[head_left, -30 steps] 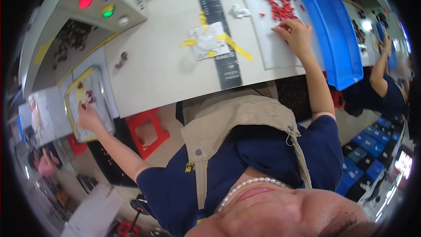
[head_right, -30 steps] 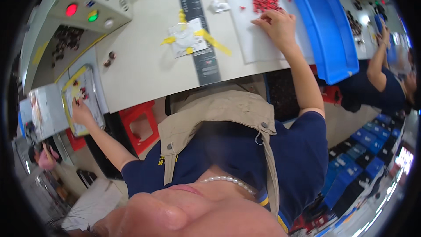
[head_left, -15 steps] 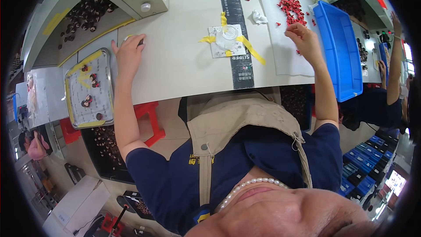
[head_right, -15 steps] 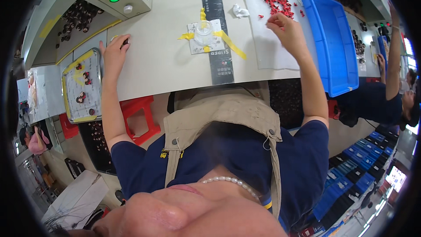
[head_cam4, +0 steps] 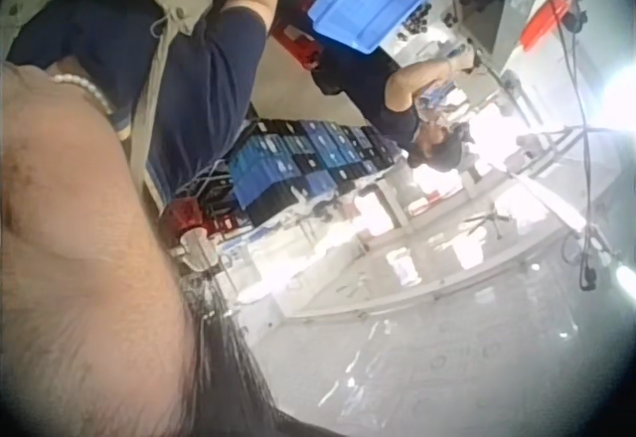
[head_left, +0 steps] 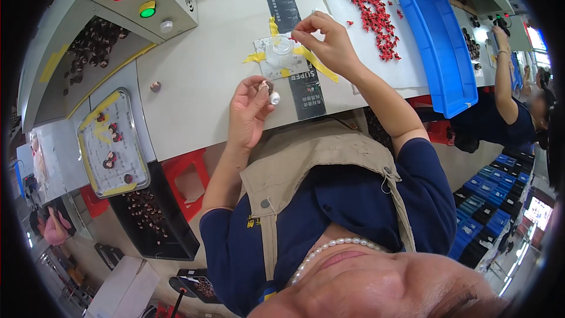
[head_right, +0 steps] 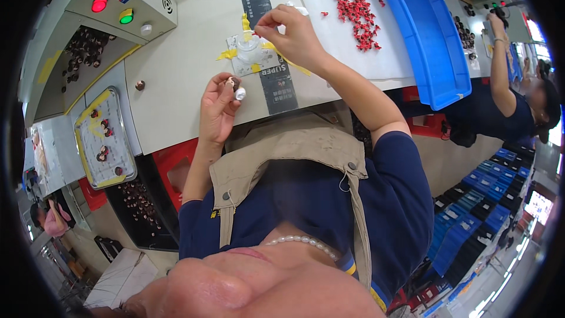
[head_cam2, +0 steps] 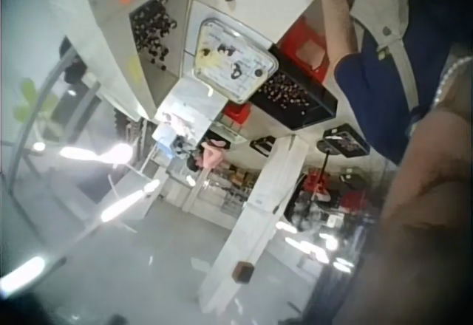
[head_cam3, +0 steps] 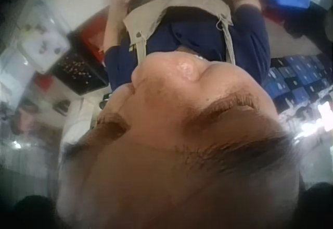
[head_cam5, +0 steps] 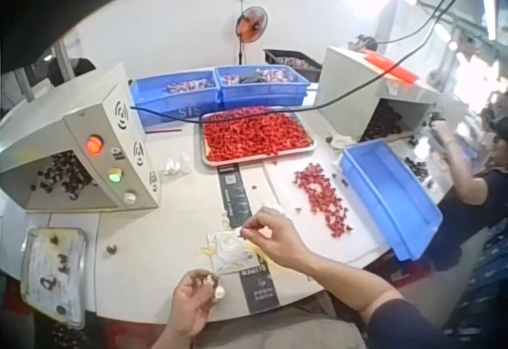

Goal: Assemble small plastic components by inserting red inserts and white caps into brown bases using a fixture.

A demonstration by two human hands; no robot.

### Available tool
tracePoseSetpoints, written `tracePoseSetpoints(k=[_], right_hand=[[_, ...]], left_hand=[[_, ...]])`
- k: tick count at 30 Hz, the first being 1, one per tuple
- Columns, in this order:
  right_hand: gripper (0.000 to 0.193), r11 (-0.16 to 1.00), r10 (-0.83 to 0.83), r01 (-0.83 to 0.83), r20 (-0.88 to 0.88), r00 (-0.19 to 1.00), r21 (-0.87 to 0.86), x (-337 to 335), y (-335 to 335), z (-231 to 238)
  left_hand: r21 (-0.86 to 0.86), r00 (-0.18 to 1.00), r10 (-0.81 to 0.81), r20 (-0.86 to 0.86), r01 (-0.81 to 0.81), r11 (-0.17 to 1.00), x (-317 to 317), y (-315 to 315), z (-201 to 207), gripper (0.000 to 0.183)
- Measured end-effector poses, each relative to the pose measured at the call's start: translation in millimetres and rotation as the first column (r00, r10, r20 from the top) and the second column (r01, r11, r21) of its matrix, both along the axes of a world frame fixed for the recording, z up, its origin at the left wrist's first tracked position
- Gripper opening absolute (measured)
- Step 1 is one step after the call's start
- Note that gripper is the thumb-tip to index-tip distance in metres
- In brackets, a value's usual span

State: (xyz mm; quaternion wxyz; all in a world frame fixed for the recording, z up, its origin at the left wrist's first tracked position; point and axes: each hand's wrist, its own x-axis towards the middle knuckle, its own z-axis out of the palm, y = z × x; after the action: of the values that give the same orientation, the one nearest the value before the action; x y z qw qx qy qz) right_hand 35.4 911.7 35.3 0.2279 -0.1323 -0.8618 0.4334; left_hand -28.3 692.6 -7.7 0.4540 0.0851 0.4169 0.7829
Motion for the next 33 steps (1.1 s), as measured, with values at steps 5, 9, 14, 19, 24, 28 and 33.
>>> tracePoseSetpoints(k=[5,9,14,19,24,28,33], right_hand=[[0.010,0.991,-0.003,0.007,-0.033,0.999,0.134,-10.2,-6.6,0.6],[0.008,0.956,0.015,-0.001,-0.045,0.999,0.292,-14.1,-9.1,0.2],[0.007,0.813,0.077,-0.010,-0.091,0.993,0.582,-18.2,-13.0,7.2],[0.007,0.859,0.114,-0.052,-0.091,0.989,0.510,-17.7,-11.9,9.7],[0.008,0.976,0.035,-0.003,-0.141,0.989,0.218,-5.2,-17.5,15.1],[0.012,0.960,0.154,-0.157,-0.030,0.988,-0.232,15.7,-31.0,19.4],[0.014,0.941,0.129,-0.133,-0.033,0.991,-0.310,27.2,-31.4,16.9]], left_hand=[[0.083,0.984,-0.077,0.163,0.064,0.995,11.6,7.7,2.8,0.028],[0.086,0.982,-0.081,0.173,0.067,0.994,10.0,7.1,-1.3,0.033],[0.075,0.989,-0.043,0.145,0.032,0.997,8.7,7.6,2.2,0.029],[0.073,0.989,0.007,0.145,-0.018,0.997,11.5,13.9,4.6,0.030],[0.118,0.981,0.002,0.193,-0.025,0.993,13.1,23.2,6.0,0.033],[0.119,0.986,0.000,0.165,-0.020,0.993,15.1,28.5,8.8,0.033],[0.195,0.962,-0.021,0.273,-0.034,0.980,19.0,35.5,9.8,0.031]])
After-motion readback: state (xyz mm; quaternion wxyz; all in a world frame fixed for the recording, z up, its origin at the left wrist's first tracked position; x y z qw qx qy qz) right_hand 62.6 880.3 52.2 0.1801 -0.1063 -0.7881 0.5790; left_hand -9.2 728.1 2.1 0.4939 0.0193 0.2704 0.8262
